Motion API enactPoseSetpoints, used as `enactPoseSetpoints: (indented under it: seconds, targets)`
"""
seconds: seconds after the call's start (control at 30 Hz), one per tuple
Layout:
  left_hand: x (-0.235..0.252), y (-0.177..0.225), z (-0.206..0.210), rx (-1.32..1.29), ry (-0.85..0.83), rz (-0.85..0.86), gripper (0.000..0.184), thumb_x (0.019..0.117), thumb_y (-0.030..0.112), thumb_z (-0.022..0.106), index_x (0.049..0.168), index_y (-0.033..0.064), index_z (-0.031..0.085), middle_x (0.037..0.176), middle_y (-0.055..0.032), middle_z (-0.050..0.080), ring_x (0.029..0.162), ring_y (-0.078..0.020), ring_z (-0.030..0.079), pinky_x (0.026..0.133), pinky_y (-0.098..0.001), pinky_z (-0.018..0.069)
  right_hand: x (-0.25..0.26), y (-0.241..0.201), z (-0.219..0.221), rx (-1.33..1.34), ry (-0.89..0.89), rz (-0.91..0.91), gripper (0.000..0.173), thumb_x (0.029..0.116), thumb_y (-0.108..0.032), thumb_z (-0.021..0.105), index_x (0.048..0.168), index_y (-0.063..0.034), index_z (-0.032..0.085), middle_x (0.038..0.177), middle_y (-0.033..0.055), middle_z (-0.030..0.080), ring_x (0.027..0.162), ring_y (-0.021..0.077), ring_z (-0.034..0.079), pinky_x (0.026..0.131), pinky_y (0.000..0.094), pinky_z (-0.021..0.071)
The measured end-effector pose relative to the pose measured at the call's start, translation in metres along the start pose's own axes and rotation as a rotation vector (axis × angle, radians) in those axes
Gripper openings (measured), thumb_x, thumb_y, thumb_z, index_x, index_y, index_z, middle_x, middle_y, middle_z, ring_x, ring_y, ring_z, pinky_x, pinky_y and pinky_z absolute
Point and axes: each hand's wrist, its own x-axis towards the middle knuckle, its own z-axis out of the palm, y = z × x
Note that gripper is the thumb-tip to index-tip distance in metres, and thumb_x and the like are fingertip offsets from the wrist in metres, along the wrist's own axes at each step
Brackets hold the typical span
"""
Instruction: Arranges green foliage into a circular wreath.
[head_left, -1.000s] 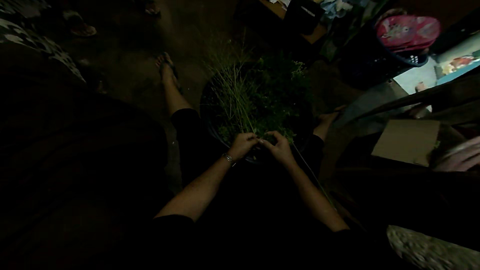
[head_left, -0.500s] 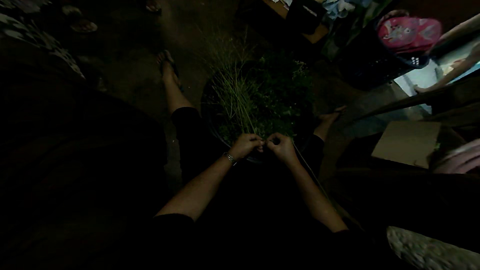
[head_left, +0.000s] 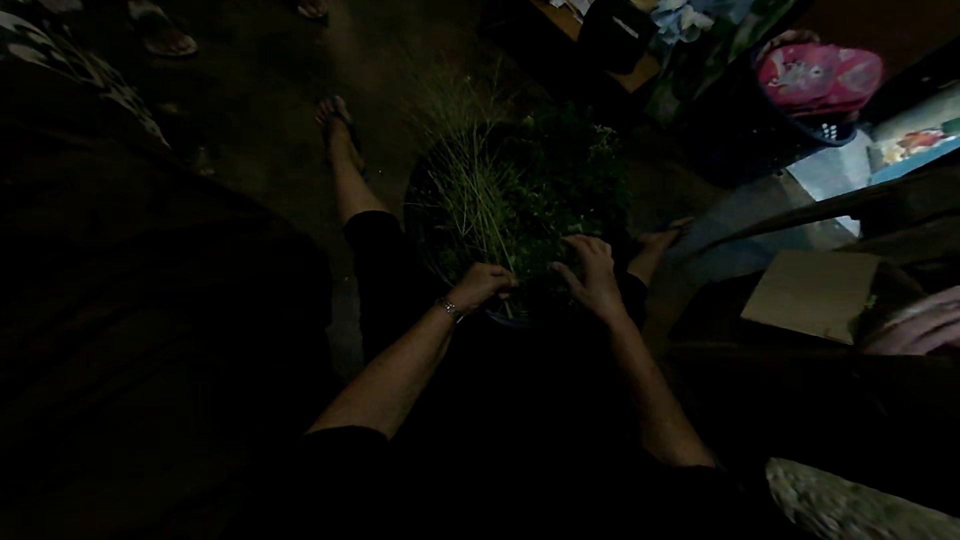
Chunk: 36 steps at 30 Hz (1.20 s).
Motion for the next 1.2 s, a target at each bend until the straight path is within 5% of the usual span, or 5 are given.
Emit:
enactPoseSetpoints:
  seconds: [0.17,0.27,0.83,1.1,1.2]
  targets:
    - [-0.004,0.003,-0.001,0.122,-0.049,0.037,0.012,0.1006,0.006,0.06,0.098,-0.0011,0.07,0.08,-0.0014,0.064,0.067,-0.0045,0.056,0.065,-0.0201,0.0494,0.016,-0.012,0.006,-0.017,-0.345,-0.191,0.044,0.0946,-0.021,0.074,0.135,-0.0072,0.065,0.138,0.0163,0.062,0.14,0.0418,0.045,0.116,0.0655,0.0291]
    - [-0.006,0.002,-0.002,0.154,-0.058,0.06,0.014,0.0999,0.007,0.061,0.094,0.0003,0.071,0.078,-0.0014,0.063,0.066,-0.0053,0.055,0.064,-0.0207,0.0474,0.021,-0.019,0.013,0.041,-0.536,-0.141,0.031,0.0997,-0.014,0.067,0.129,-0.0044,0.068,0.129,0.0159,0.067,0.122,0.0311,0.062,0.108,0.0503,0.0474]
    - [-0.007,0.002,-0.002,0.107,-0.176,0.105,0.018,0.0974,0.005,0.058,0.083,0.0045,0.069,0.073,0.0037,0.062,0.063,-0.0025,0.054,0.061,-0.02,0.0458,0.011,-0.008,0.012,0.348,-0.446,0.204,0.012,0.0939,-0.004,0.068,0.104,0.0014,0.071,0.097,0.0129,0.069,0.084,0.0177,0.065,0.078,0.0378,0.0567]
    - [-0.004,0.001,-0.004,0.022,-0.13,0.078,0.017,0.0959,0.001,0.057,0.082,0.0042,0.066,0.072,0.0035,0.062,0.064,-0.0036,0.056,0.062,-0.0203,0.0479,0.017,0.021,-0.01,0.217,-0.245,0.206,0.04,0.1091,-0.026,0.051,0.141,-0.0032,0.057,0.145,0.0222,0.054,0.132,0.0388,0.053,0.109,0.0555,0.044]
    - [-0.004,-0.002,-0.005,0.022,-0.127,0.096,0.017,0.096,0.001,0.057,0.082,0.0033,0.067,0.073,0.0031,0.063,0.064,-0.0034,0.056,0.063,-0.0202,0.0479,0.011,0.009,-0.009,0.305,-0.461,0.19,0.038,0.1087,-0.026,0.052,0.138,-0.0028,0.059,0.134,0.018,0.063,0.119,0.0272,0.064,0.102,0.0461,0.052]
